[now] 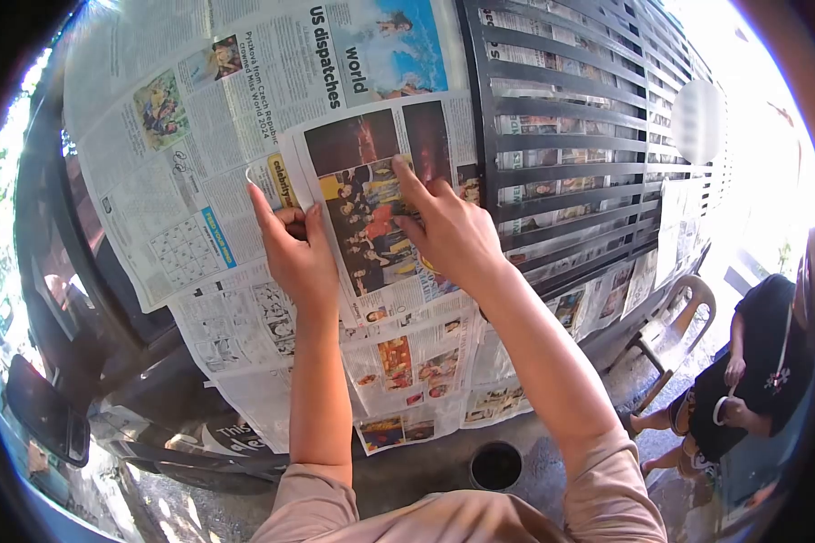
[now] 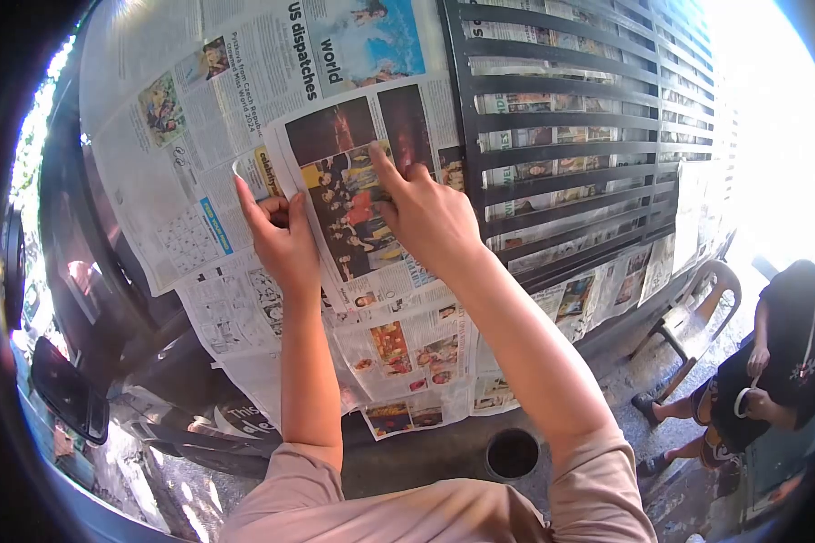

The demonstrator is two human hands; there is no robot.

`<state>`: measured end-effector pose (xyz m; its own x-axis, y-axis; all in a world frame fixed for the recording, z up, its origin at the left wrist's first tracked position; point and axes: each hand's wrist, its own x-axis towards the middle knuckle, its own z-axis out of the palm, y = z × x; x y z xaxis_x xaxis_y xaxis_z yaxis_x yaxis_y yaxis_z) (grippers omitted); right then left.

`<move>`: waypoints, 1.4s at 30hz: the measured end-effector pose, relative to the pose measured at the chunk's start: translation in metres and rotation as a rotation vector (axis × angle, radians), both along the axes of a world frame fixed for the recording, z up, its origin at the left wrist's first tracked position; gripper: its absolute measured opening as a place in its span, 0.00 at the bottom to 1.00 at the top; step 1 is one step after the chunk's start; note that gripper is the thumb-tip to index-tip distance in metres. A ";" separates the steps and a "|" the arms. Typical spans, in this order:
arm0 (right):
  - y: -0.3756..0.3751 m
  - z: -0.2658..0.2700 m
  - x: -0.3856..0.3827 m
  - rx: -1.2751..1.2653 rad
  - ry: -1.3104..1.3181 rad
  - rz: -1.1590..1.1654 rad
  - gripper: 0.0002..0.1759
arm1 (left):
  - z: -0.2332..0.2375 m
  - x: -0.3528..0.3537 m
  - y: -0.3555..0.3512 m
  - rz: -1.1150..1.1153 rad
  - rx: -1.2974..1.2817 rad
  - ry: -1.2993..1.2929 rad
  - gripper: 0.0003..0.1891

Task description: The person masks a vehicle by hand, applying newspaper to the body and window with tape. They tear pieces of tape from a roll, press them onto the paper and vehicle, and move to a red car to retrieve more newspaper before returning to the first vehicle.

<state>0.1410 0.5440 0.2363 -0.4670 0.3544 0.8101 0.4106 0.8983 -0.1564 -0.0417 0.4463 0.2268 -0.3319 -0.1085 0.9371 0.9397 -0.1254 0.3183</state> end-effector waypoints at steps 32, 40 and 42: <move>0.013 -0.006 -0.020 0.021 0.125 0.031 0.43 | 0.138 -0.045 0.007 0.378 0.132 0.393 0.49; -0.006 -0.016 0.001 -0.144 0.204 0.348 0.30 | 0.025 0.054 -0.049 -0.062 -0.133 0.519 0.34; 0.001 -0.057 0.017 -0.207 0.195 0.378 0.14 | -0.047 0.073 -0.071 -0.273 -0.410 0.369 0.25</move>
<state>0.1585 0.5447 0.1796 -0.4402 0.3522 0.8259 0.0061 0.9210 -0.3894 0.0316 0.3749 0.1795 0.0572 0.3282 0.9429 0.9483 -0.3133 0.0515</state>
